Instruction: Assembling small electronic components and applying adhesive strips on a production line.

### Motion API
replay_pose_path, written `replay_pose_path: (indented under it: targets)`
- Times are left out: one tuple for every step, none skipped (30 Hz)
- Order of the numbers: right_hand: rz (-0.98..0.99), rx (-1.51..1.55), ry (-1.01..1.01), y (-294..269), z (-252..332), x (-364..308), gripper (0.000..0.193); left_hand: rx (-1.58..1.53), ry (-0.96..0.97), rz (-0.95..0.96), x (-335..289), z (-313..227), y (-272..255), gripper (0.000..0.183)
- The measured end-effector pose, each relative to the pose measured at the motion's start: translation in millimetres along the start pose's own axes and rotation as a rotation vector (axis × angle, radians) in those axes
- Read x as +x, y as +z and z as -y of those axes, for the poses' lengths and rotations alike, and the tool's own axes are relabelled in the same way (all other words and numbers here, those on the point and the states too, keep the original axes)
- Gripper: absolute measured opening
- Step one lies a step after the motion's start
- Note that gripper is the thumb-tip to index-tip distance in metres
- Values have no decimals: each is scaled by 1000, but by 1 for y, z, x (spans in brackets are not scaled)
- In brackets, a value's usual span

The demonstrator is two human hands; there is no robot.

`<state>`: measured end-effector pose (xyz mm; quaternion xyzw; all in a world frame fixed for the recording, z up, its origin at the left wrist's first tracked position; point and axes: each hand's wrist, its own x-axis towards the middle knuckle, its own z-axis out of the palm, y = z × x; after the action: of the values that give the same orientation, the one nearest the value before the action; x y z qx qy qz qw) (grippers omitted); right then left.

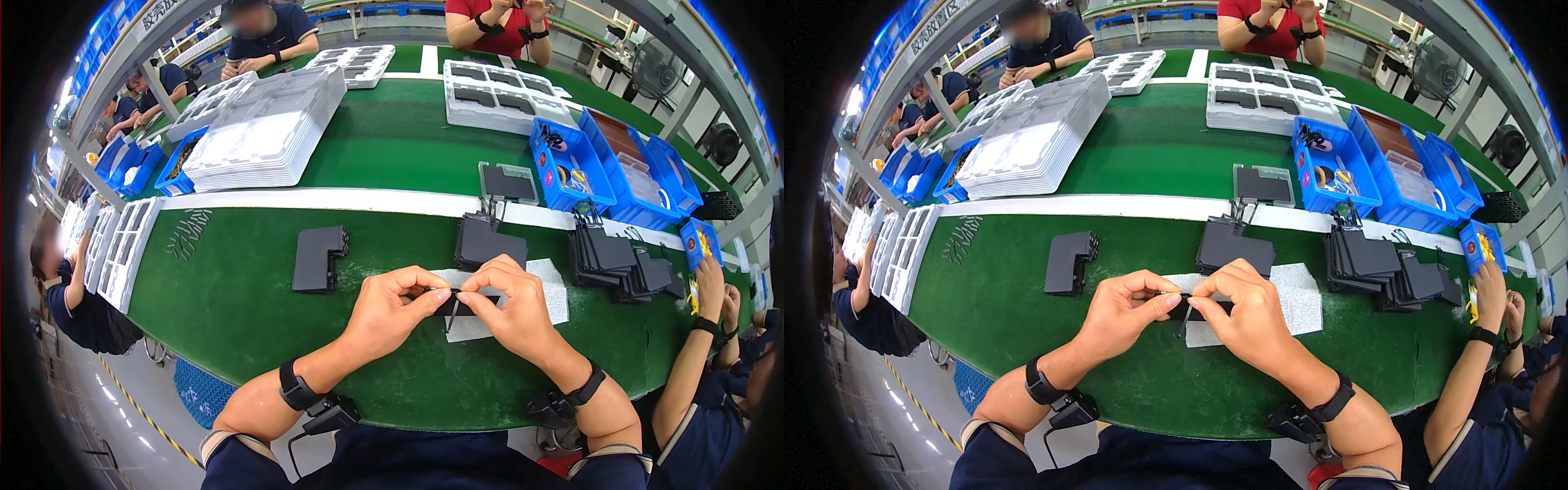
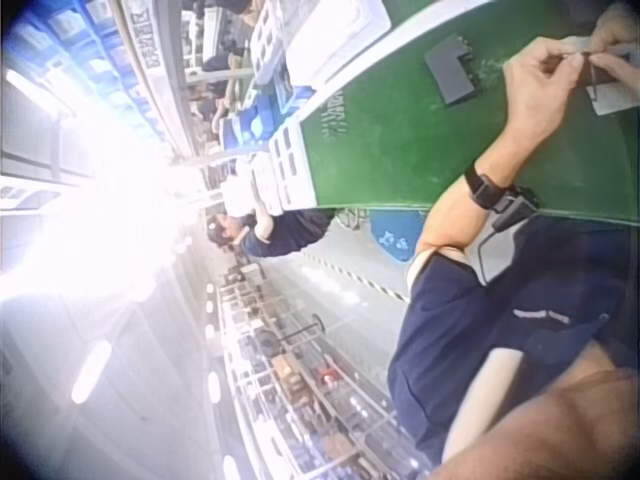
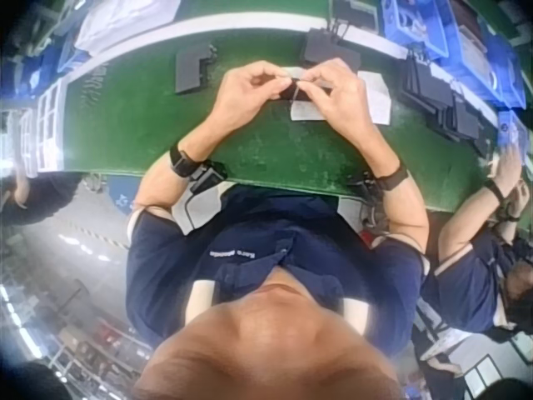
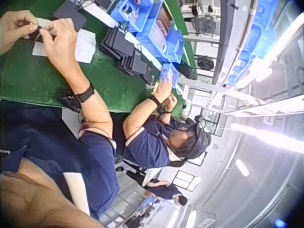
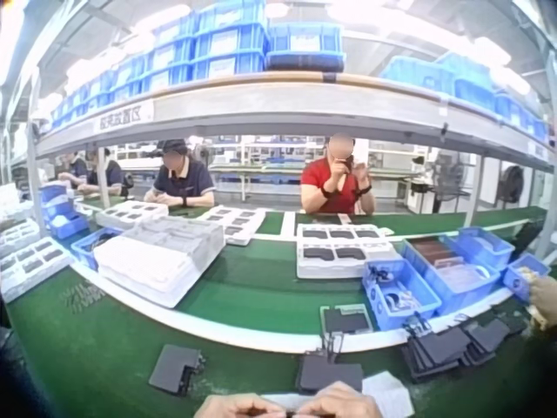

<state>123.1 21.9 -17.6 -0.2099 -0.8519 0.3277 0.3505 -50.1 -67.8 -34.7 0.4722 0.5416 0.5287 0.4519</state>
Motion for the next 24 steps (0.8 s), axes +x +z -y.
replay_pose_path:
  targets:
    - [-1,0,-1,0,-1,0,10,2,-11,16,0,-1,-1,15]
    - [16,42,23,0,-2,-1,10,2,-10,16,0,0,-1,15]
    - [33,83,46,0,-2,-1,9,-47,-1,49,1,1,-2,15]
    - [34,82,46,-1,-3,-1,9,-97,8,82,1,2,-3,14]
    - [104,238,134,-4,-5,0,9,-98,9,82,1,2,-4,14]
    - [176,395,221,-5,-6,0,8,-158,-8,112,2,2,-5,15]
    - [178,395,220,-4,-6,0,8,-218,-24,143,2,1,-5,16]
    - [100,232,163,-2,-5,-1,8,-219,-24,141,2,1,-4,16]
    - [21,70,106,1,-4,-2,8,-138,-27,73,1,1,-2,16]
    - [22,71,106,4,-4,-3,8,-58,-29,5,0,1,0,16]
    - [-60,-98,-44,9,-5,-4,9,-58,-31,4,0,1,1,16]
    - [-142,-269,-195,13,-4,-5,10,-63,-26,-33,-1,2,2,16]
    - [-151,-310,-215,16,-3,-6,13,-69,-21,-70,-1,2,3,16]
    - [-152,-309,-214,18,-1,-6,13,-69,-21,-69,-1,1,4,16]
    - [-158,-327,-229,20,1,-7,14,-46,-18,-85,-2,-1,5,15]
    - [-164,-346,-245,22,2,-7,15,-24,-16,-101,-3,-1,5,15]
    - [-163,-343,-244,22,2,-7,15,-23,-18,-102,-3,-1,5,15]
    - [-145,-352,-261,20,2,-7,17,-10,12,-93,-3,-1,4,14]
    - [-126,-361,-278,19,3,-7,19,3,42,-83,-2,-1,4,14]
    - [-125,-362,-277,17,4,-7,19,3,41,-83,-2,-2,3,14]
    - [-113,-372,-314,16,5,-6,20,33,63,-73,-2,-2,3,13]
    - [-101,-383,-352,16,5,-5,21,64,85,-64,-3,-2,2,12]
    - [-100,-380,-353,14,4,-5,21,64,83,-67,-3,-2,1,12]
    - [-79,-379,-376,13,3,-5,23,82,108,-52,-3,-2,0,11]
